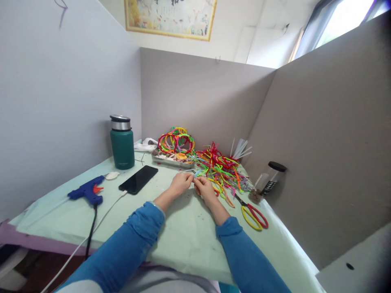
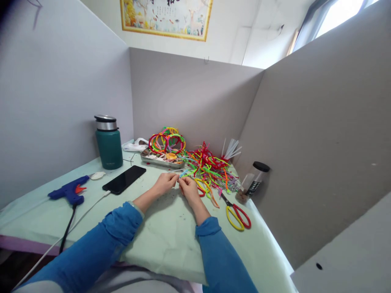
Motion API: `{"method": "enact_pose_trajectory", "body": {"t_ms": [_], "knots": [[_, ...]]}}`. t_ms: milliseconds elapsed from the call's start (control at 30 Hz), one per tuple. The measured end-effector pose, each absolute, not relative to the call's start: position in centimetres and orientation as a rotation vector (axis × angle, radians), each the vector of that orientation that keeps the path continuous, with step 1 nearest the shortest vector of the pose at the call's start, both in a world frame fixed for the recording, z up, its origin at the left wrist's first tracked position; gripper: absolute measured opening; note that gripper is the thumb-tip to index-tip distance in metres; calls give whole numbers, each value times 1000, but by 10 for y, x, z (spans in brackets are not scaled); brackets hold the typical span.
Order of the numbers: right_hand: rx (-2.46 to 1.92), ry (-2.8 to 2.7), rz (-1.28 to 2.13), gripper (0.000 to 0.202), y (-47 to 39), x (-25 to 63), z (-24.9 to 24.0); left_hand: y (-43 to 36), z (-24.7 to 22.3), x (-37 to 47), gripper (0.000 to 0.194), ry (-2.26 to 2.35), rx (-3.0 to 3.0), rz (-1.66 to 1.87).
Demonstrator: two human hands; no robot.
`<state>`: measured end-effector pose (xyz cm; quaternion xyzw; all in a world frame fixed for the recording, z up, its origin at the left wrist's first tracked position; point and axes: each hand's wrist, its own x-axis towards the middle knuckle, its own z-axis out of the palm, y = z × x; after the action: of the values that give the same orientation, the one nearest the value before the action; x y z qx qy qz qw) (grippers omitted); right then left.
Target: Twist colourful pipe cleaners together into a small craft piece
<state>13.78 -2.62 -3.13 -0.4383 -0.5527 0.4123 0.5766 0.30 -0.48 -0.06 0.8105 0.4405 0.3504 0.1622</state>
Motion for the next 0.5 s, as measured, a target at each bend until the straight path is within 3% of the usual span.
{"method": "enact_pose_trajectory", "body": {"t_ms": [500], "knots": [[-1005, -1236, 1033, 32, -27, 139, -28, -5, 0, 3, 34, 1199, 2214, 1019]]}}
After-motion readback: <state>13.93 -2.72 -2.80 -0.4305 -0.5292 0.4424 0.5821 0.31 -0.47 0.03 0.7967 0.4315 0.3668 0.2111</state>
